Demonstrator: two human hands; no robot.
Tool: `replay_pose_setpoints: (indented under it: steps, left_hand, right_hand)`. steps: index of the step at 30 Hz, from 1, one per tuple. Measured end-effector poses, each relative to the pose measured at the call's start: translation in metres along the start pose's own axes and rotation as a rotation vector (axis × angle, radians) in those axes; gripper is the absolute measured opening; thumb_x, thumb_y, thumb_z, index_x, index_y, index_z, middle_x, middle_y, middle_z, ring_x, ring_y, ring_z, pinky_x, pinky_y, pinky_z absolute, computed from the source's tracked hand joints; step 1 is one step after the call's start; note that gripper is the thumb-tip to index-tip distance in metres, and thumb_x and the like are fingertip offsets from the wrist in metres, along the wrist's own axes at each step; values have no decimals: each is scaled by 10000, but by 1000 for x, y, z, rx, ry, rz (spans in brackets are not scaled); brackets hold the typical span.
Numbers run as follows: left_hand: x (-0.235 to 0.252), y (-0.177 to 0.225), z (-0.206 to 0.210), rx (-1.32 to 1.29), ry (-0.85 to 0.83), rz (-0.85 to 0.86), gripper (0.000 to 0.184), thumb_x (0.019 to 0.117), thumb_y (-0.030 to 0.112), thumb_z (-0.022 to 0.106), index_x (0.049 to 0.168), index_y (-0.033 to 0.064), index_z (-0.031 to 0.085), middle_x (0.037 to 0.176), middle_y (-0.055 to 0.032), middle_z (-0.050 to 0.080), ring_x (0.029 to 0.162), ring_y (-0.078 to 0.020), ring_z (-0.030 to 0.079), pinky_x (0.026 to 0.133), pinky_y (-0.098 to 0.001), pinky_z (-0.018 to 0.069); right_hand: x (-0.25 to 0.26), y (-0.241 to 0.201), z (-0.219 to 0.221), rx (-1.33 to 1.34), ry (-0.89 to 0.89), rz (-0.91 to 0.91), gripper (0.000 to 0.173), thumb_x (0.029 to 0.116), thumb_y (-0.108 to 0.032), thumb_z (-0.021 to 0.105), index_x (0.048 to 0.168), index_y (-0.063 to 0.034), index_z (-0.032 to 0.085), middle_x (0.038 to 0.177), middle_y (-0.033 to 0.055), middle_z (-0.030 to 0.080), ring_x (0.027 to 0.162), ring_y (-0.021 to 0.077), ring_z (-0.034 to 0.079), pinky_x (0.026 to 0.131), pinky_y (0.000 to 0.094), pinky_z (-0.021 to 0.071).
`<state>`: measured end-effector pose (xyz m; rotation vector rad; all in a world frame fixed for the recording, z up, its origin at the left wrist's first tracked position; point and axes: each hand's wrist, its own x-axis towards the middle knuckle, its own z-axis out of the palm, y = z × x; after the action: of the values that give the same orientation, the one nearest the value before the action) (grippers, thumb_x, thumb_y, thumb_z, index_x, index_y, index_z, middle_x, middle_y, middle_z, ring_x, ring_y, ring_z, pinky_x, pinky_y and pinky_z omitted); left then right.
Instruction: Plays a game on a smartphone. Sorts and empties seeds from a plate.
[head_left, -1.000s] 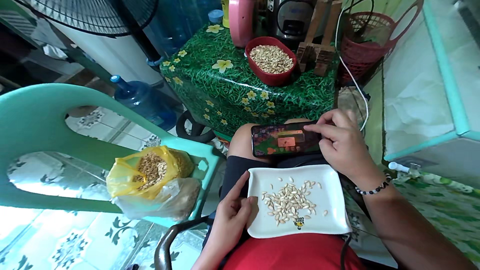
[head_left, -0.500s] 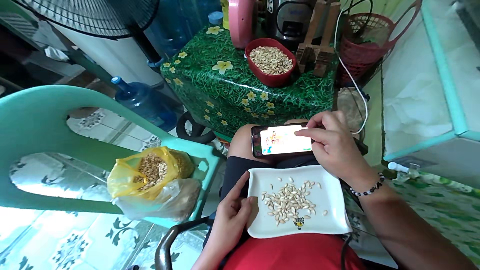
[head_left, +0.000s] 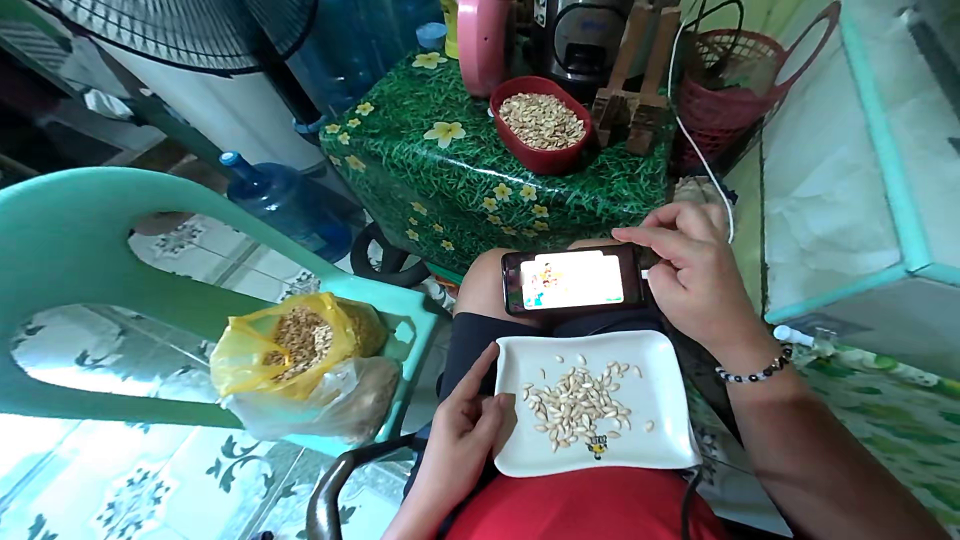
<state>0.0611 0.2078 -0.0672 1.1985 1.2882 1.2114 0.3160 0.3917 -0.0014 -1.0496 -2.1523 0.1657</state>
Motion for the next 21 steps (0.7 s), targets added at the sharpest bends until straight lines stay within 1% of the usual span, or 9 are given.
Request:
replay_pose_setpoints:
  steps: [4,6,10,14,18,21]
  left_hand:
    - [0,0,0,5,6,-1,573,998,3,513,1553,13,370,888,-44,735,663,-93,689,638,-246,605]
    - [0,1,0,15,5,4,573,1002,10,519,1555,19,369,898,-37,736,672,-87,692,645,-244,606]
    - [0,0,0,15,2,14,572,999,8,520,1551,10,368,905,-41,737,676,-90,694,647,-244,607]
    - [0,-1,0,8,5,17,573,997,5,520,1549,3,368,890,-41,736,670,-92,695,645,-247,609]
    - [-1,0,1,14,11,13,574,994,6,525,1548,6,373,892,-39,736,665,-89,691,642,-244,606]
    - [-1,0,0,18,9,13,573,996,9,526,1549,10,374,891,-39,737,667,-86,692,641,-242,607]
  right_hand:
    - [-3,2,2,13,2,7,477,863,22,460,1161,-160,785,1162,112,615,1162,332,502,971,490,421]
    - [-5,3,3,18,5,2,479,858,22,469,1156,-176,789,1154,112,622,1149,332,510,946,490,427]
    - [-7,5,5,11,-3,14,467,854,13,468,1147,-159,788,1170,114,620,1151,340,504,942,499,424]
    - [-9,2,8,12,-29,9,424,864,8,494,1096,-163,806,1204,123,622,1183,350,502,977,513,423]
    - [-10,-7,14,46,-72,-43,394,877,2,517,1036,-187,824,1170,112,633,1180,354,500,966,514,430]
    - [-11,-11,18,45,-104,-76,401,872,-8,523,1036,-213,826,1160,96,639,1173,350,506,942,529,437]
